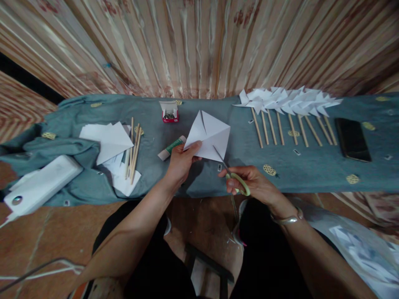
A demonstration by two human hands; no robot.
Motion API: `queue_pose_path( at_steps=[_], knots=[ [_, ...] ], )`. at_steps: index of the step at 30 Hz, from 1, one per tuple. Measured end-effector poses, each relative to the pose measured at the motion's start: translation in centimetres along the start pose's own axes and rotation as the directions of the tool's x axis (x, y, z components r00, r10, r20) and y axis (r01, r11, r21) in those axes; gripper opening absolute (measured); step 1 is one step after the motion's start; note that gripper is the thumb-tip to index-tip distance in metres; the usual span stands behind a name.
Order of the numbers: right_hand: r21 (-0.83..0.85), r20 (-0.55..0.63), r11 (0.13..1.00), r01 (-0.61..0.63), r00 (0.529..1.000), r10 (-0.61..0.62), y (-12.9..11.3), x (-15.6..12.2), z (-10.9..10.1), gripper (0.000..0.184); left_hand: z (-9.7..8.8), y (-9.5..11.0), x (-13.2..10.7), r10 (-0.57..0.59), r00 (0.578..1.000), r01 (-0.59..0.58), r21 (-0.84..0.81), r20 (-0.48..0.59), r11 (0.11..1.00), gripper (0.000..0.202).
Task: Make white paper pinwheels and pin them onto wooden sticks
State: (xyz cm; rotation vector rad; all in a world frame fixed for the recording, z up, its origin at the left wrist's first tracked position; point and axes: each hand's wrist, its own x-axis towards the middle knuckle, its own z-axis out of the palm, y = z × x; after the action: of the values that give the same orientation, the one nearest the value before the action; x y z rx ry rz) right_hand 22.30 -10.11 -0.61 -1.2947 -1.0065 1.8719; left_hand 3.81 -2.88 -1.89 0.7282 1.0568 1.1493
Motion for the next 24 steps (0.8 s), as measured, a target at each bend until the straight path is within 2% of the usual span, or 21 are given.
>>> queue_pose_path(
  at_steps=[11, 19, 24],
  knots=[
    [-0.046, 0.003, 0.998, 0.045, 0.999, -0.044, -0.01, 0.01, -0.02, 0.041, 0.04, -0.34, -0.1, -0.01, 1.0, 0.01, 0.008, 0.028, 1.0, 0.016],
    [0.052, -0.025, 0.998, -0.02, 0.999, 0.021, 0.04, 0.13, 0.14, 0.041, 0.13, -0.29, -0.31, -0.027, 0.999, 0.027, 0.027, 0.029, 0.999, 0.016],
    [0.067, -0.045, 0.998, -0.019, 0.999, 0.022, -0.08, 0.12, 0.39, 0.041, 0.07, -0.42, -0.19, -0.02, 0.999, 0.02, -0.01, 0.034, 1.0, 0.012]
  ],
)
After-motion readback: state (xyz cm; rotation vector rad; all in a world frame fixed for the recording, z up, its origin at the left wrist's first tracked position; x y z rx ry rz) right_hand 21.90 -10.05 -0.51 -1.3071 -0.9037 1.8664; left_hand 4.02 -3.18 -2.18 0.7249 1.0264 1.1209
